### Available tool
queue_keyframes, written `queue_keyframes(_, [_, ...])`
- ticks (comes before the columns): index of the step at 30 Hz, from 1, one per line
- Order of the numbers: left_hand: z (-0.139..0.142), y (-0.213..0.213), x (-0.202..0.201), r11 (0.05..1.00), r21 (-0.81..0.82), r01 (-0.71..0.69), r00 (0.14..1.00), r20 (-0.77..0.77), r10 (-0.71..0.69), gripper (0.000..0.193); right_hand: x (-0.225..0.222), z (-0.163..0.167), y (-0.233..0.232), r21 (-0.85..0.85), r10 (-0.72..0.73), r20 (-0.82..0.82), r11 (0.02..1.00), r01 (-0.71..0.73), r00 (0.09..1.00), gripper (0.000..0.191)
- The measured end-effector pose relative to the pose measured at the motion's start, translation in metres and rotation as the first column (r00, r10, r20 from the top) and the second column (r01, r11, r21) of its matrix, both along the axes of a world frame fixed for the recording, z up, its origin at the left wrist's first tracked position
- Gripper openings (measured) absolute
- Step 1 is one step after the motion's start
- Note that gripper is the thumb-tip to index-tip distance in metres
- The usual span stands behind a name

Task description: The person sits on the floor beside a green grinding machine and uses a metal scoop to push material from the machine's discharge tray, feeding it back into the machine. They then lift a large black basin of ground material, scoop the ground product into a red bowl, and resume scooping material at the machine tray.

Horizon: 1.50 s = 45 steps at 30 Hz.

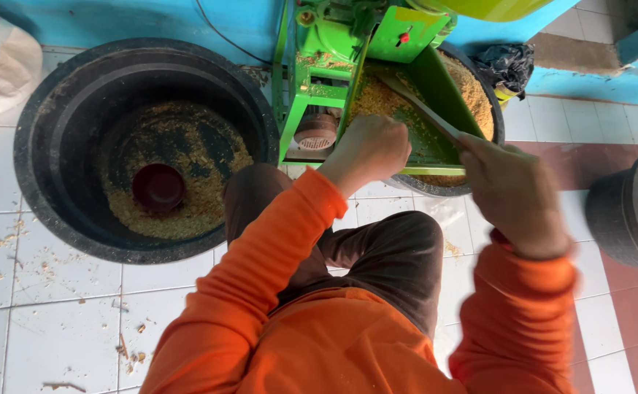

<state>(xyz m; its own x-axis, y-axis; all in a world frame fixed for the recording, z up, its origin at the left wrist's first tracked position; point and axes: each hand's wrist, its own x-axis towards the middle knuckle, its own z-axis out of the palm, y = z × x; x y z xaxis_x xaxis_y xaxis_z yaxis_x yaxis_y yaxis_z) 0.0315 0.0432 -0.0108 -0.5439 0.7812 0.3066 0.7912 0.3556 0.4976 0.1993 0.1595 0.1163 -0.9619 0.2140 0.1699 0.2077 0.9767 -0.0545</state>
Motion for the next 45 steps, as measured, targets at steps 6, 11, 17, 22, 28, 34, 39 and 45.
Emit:
queue_keyframes(6, [0.010,-0.046,0.022,0.987,0.158,-0.007,0.960,-0.275,0.051,0.038,0.038,0.089,0.016,0.402,0.384,0.340,0.766,-0.502,0.859,0.044])
queue_keyframes(11, [0.027,-0.069,0.041,0.996,0.080,0.030,0.983,-0.184,-0.015,0.058,0.004,0.073,0.005,0.244,-0.084,0.313,0.970,0.005,0.946,0.026])
queue_keyframes(17, [0.049,-0.056,0.022,0.869,-0.437,0.232,0.962,0.234,-0.139,0.093,-0.023,0.039,0.009,0.048,0.178,-0.079,0.983,-0.174,0.981,0.022])
queue_keyframes(22, [0.030,-0.002,-0.034,0.827,-0.441,0.348,0.907,0.381,-0.179,0.091,0.032,0.057,0.021,-0.300,0.050,-0.108,0.951,-0.080,0.993,0.021])
queue_keyframes(28, [0.029,0.032,-0.093,0.976,-0.198,0.092,0.996,0.004,-0.093,0.035,0.058,0.078,0.034,-0.294,-0.106,-0.074,0.953,0.080,0.992,0.021])
queue_keyframes(34, [0.056,-0.030,-0.069,0.956,-0.024,0.292,0.956,0.005,-0.292,0.049,0.045,0.099,0.049,-0.324,0.021,0.079,0.946,0.006,0.997,0.021])
queue_keyframes(39, [0.060,-0.039,-0.026,0.865,0.197,0.462,0.845,-0.395,-0.361,0.019,0.014,0.103,0.028,-0.318,0.102,-0.040,0.942,-0.109,0.994,0.031])
queue_keyframes(45, [0.060,-0.056,-0.033,0.975,0.152,0.161,0.963,0.192,-0.188,0.024,-0.008,0.080,0.055,-0.631,0.327,-0.124,0.703,-0.328,0.937,0.061])
